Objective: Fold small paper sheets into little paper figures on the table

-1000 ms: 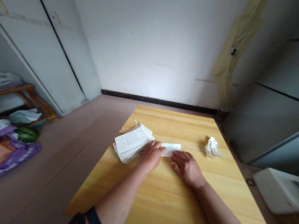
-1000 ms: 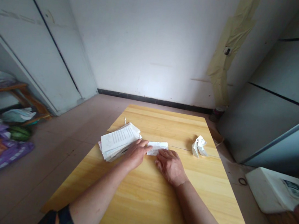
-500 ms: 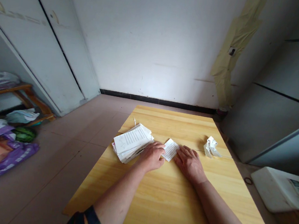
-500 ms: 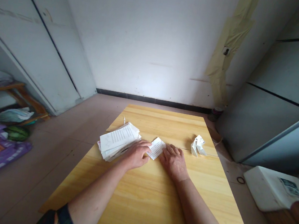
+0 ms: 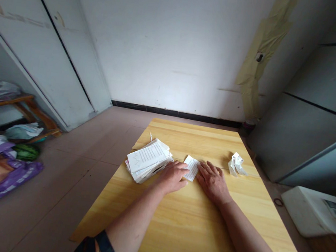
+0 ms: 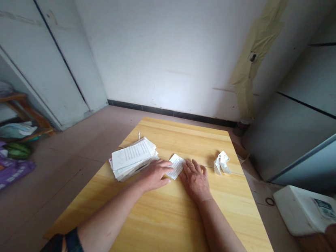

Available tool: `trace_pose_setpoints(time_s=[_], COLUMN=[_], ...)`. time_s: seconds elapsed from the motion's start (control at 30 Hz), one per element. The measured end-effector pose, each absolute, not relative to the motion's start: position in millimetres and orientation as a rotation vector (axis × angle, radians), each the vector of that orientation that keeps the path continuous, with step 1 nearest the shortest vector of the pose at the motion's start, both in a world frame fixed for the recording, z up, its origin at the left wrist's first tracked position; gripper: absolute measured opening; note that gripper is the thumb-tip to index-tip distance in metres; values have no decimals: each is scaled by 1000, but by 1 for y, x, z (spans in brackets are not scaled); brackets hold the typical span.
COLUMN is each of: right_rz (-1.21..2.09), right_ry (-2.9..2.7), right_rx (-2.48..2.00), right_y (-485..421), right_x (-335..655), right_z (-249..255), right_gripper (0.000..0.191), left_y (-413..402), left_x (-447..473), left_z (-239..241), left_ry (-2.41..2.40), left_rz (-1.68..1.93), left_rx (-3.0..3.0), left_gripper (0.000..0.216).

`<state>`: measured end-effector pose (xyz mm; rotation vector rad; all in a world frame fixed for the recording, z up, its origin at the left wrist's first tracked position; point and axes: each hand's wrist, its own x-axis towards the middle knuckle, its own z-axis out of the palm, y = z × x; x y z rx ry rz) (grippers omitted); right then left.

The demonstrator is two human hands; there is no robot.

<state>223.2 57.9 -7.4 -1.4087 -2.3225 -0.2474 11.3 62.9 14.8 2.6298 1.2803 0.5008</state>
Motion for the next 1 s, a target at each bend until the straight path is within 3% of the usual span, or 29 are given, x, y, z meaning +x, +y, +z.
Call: trace_pose_setpoints(time_s=[0.13, 0.4, 0.63, 0.83, 1.0], right_rz=[-139, -162, -102, 13, 127], right_ry=[-2372, -2389, -2329, -2220, -2131], right_rx=[-1220, -1054, -1066, -1159, -1303], right_y=[59, 62, 64, 66, 67], right_x=[229, 221, 217, 222, 223], right_z=[-5, -10, -10, -10, -9], right_gripper=[38, 26, 19, 17, 15], left_y=[64, 65, 62, 70, 76], left_x=[18, 22, 19, 14, 18], left_z=[13, 10, 15, 6, -3], left_ry=[1344, 1385, 1382, 1321, 1300], left_rz=[501, 579, 603, 762, 914], left_rx=[2663, 2672, 2608, 2510, 2387], left_gripper=[22, 21, 41, 16, 17])
